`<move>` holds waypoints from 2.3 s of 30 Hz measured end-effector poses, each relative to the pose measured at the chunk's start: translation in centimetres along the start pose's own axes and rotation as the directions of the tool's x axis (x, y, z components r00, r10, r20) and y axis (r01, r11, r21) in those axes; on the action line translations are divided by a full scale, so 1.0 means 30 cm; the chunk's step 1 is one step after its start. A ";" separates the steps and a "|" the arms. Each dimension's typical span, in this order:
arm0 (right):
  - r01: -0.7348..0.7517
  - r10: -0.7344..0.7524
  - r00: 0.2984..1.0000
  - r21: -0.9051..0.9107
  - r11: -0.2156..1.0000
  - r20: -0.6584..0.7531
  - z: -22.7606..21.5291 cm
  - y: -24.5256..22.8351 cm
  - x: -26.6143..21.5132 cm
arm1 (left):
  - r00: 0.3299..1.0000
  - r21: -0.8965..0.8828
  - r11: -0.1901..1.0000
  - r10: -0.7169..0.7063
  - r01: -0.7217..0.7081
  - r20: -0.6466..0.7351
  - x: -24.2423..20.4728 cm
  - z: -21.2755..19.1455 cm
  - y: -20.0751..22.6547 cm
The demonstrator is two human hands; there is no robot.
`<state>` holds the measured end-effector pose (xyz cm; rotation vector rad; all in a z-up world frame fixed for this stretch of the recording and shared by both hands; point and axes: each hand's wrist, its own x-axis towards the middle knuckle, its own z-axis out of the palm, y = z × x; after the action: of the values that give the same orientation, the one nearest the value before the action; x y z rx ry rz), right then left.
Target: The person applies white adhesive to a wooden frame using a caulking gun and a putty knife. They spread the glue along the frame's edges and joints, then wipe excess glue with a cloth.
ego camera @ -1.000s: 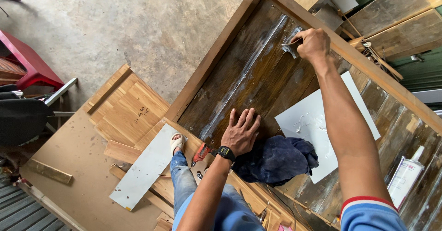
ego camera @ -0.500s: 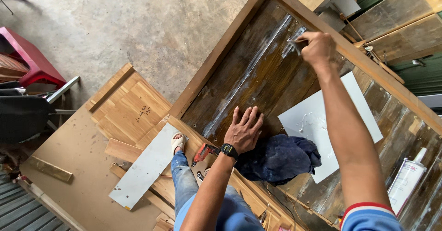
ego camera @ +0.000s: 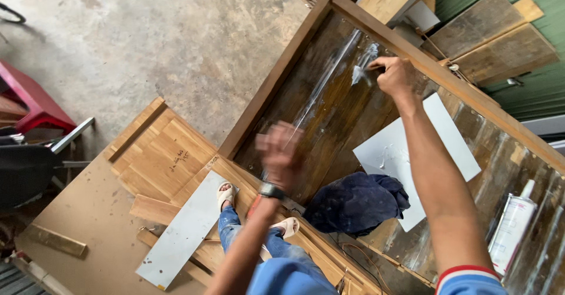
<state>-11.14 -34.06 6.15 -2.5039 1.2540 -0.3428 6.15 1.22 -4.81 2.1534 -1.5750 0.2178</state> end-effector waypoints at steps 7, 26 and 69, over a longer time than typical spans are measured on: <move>-0.009 0.000 0.998 -0.143 0.990 -0.063 0.177 0.097 0.033 | 0.805 0.072 0.888 -0.443 0.453 0.394 0.207 -0.082 -0.459; -0.162 0.161 0.987 -0.179 0.970 -0.017 0.094 -0.095 -0.050 | 0.786 -0.063 0.890 -0.364 0.452 0.499 0.276 -0.259 -0.388; -0.258 0.254 0.966 -0.122 0.959 -0.047 -0.020 -0.319 -0.121 | 0.753 -0.128 0.852 -0.368 0.508 0.546 0.296 -0.285 -0.403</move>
<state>-6.47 -25.84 10.15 -2.4046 1.6375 -0.2455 21.58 0.32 2.92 2.3902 -1.1697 -0.7380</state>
